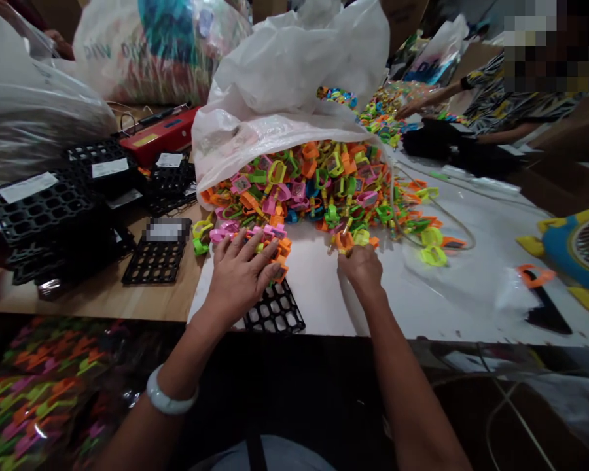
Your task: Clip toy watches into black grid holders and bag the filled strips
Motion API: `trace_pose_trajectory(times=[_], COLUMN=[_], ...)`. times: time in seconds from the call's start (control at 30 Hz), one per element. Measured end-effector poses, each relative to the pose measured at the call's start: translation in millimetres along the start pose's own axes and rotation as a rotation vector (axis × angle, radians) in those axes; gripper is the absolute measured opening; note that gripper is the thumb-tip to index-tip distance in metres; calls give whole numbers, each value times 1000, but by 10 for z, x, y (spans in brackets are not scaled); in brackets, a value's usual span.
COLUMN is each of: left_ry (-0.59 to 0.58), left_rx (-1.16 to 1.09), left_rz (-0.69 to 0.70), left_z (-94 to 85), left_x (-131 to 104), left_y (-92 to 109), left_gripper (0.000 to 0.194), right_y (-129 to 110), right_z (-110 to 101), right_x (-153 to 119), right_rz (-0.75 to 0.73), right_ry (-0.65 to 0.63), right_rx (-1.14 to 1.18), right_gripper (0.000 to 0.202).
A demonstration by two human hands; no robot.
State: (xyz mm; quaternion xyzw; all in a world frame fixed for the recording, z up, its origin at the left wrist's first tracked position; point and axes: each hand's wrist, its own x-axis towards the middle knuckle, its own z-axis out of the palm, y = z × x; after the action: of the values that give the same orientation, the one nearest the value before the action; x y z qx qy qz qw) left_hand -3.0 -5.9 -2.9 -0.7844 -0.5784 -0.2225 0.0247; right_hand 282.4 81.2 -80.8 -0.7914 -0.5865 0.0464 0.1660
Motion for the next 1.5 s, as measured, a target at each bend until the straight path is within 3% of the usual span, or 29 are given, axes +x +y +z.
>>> trace_pose_trajectory(times=[0.1,0.2,0.3,0.4,0.53,0.63,0.73,0.8,1.0,1.17,1.33,1.43,1.5], left_ry=[-34,-39,-53,-75,-82,-99,-103,-104,-108,-104,-83,-101,-108], left_rx=[17,28,22,32,40,51,47,48,30,28,39,-25,-93], left_rz=[-9,-9,4,-7,-8,-3,-7,-10,-15,-1,-3,3,3], left_z=[-88,-134,-77,15,42,17,4,4,7,27,36,-22,-74], left_x=[33,111,184,208,193,194,203,205,198,197,204,196,172], left_y=[38,99,154,178,171,170,178,184,183,167,169,104,15], left_gripper=[43,46,55,58,50,49,49,49,48,49,51,52,52], right_y=[106,118,-78,-375,-642,-708,-720,-718,-699,-785,-730,-640,-647], right_z=[-99,-180,-201,-149,39,186,245,241,185,157,212,-23,-425], right_x=[-191,-414,-607,-741,-821,-853,-905,-937,-935,-1009,-991,-967,-1025], right_rz=[38,54,-1,-60,-69,-104,-244,-320,-294,-464,-461,-412,-447], right_ry=[0,-50,-280,-541,-691,-574,-361,-288,-339,-255,-298,-233,-117], right_rx=[123,485,890,1114,1261,1095,894,836,802,590,637,790,881], right_gripper=[27,39,49,45,40,33,26,27,22,22,16,16,19])
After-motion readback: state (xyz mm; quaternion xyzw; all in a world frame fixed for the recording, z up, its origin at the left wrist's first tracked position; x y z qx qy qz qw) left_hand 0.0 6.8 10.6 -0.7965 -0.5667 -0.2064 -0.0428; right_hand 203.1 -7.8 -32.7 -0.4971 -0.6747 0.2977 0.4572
